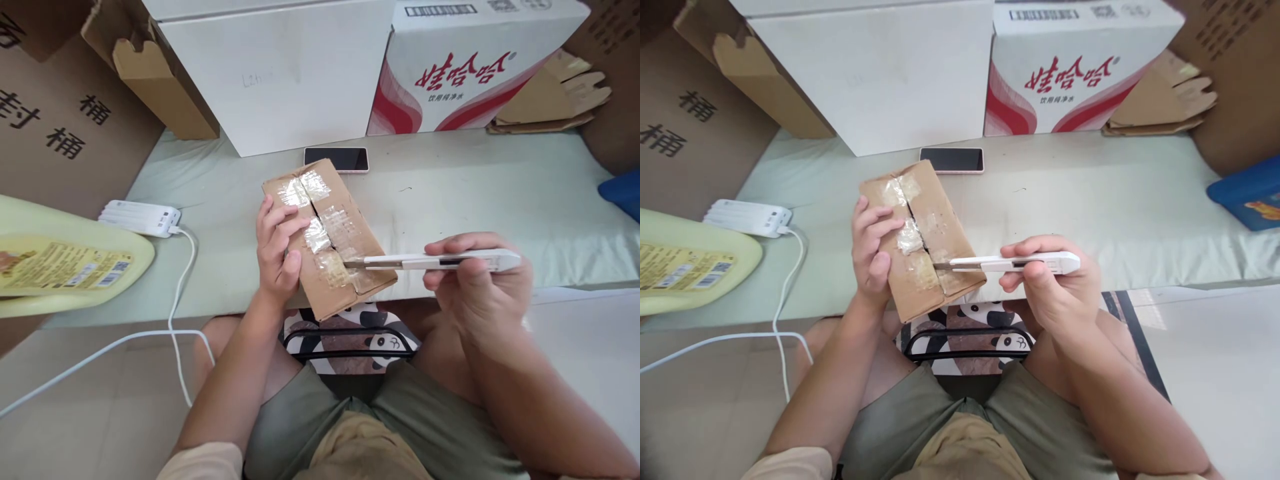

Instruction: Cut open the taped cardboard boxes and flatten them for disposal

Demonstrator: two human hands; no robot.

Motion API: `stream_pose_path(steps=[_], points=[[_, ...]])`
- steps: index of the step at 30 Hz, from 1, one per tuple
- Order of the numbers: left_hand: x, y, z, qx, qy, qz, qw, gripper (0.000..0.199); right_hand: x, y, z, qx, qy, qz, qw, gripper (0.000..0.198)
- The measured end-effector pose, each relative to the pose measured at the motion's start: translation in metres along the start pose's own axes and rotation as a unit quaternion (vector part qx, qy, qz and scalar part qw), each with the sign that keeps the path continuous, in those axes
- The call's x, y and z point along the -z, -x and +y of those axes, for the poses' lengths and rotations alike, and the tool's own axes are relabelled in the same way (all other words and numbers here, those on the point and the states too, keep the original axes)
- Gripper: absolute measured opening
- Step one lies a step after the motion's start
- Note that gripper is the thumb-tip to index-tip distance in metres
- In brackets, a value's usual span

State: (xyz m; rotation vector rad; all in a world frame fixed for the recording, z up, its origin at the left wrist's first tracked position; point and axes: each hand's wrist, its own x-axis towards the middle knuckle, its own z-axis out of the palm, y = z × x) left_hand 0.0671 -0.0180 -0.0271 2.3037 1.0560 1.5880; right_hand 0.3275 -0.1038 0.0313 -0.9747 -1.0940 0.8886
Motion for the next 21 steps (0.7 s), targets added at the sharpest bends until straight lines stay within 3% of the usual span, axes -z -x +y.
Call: stream_pose_path(steps=[5, 13, 17, 21], points=[[-0.002, -0.001, 0.000, -0.001, -0.003, 0.002, 1.000, 0.040, -0.001, 0.002, 0.002, -0.009, 0.004, -0.055, 0.998, 0.025], [0.000, 0.000, -0.001, 0.008, -0.011, -0.005, 1.000, 0.042, 0.008, -0.001, -0.002, 0.050, 0.000, -0.055, 0.997, 0.020], [0.000, 0.000, 0.002, 0.016, -0.042, -0.011, 0.999, 0.049, 0.013, -0.016, -0.004, 0.114, -0.045, 0.025, 0.992, 0.014], [-0.006, 0.004, 0.017, -0.026, -0.022, -0.008, 0.999, 0.045, 0.011, -0.025, -0.003, 0.180, -0.027, 0.079, 0.980, 0.009]])
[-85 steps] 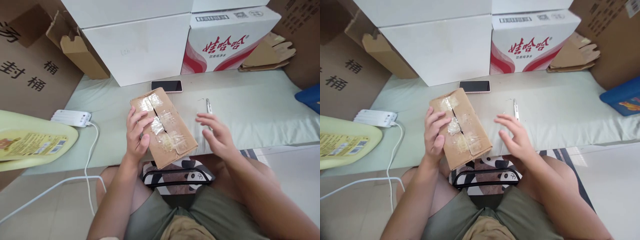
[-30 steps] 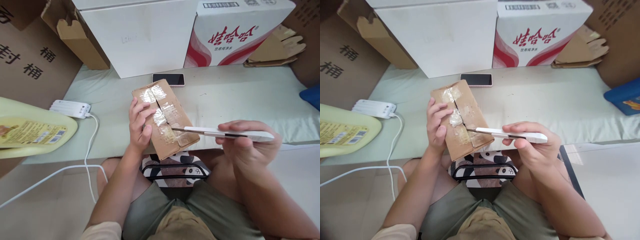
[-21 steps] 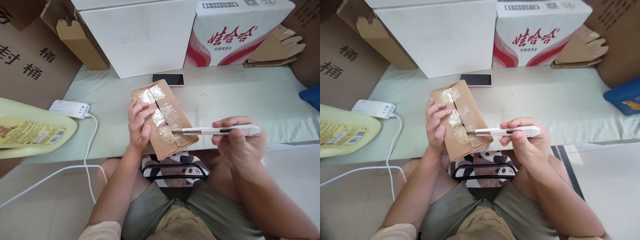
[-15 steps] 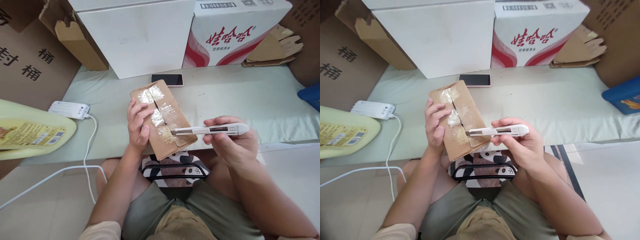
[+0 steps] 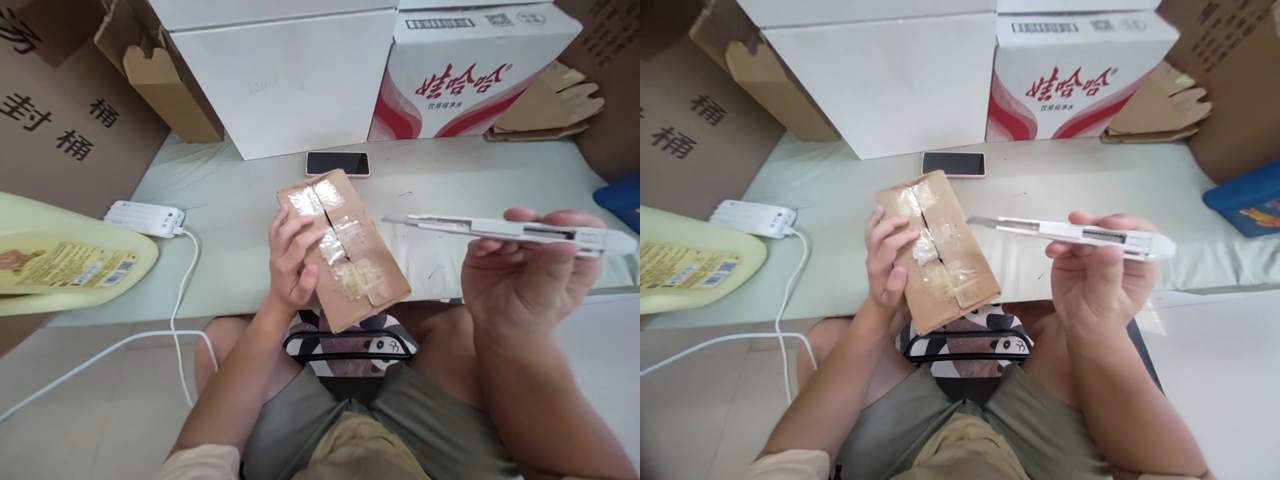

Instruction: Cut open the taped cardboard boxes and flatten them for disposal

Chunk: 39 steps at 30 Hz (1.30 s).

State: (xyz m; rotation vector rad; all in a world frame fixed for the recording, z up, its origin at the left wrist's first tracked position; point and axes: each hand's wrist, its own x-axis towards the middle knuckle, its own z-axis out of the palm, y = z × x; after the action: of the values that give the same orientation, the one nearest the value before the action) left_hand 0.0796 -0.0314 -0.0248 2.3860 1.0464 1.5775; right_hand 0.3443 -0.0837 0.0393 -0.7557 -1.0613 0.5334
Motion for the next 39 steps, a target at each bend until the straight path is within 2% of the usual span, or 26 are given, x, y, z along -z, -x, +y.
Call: stream_pose_path(steps=[2, 5, 11, 19, 24, 29, 39], points=[[-0.005, 0.003, 0.010, -0.016, 0.013, -0.004, 1.000, 0.045, -0.006, 0.003, 0.000, 0.039, 0.032, -0.017, 0.999, 0.016], [-0.012, 0.007, 0.022, -0.024, 0.023, -0.011, 0.999, 0.047, -0.015, 0.011, -0.001, 0.064, 0.114, -0.052, 0.990, 0.023], [-0.017, 0.009, 0.027, -0.016, 0.022, -0.012, 1.000, 0.047, -0.020, 0.016, 0.001, 0.097, 0.247, -0.161, 0.951, 0.030], [-0.018, 0.007, 0.027, -0.018, 0.038, 0.001, 0.999, 0.045, -0.035, 0.009, -0.013, 0.151, 0.317, -0.258, 0.900, 0.029], [-0.018, 0.007, 0.028, -0.018, 0.050, 0.008, 0.999, 0.044, -0.039, 0.009, -0.015, 0.162, 0.346, -0.308, 0.872, 0.032], [-0.018, 0.006, 0.029, -0.018, 0.034, 0.006, 0.999, 0.045, -0.039, 0.007, -0.012, 0.169, 0.354, -0.336, 0.856, 0.029], [-0.019, 0.008, 0.028, -0.010, 0.032, 0.006, 0.999, 0.046, -0.036, 0.008, -0.013, 0.168, 0.353, -0.337, 0.857, 0.026]])
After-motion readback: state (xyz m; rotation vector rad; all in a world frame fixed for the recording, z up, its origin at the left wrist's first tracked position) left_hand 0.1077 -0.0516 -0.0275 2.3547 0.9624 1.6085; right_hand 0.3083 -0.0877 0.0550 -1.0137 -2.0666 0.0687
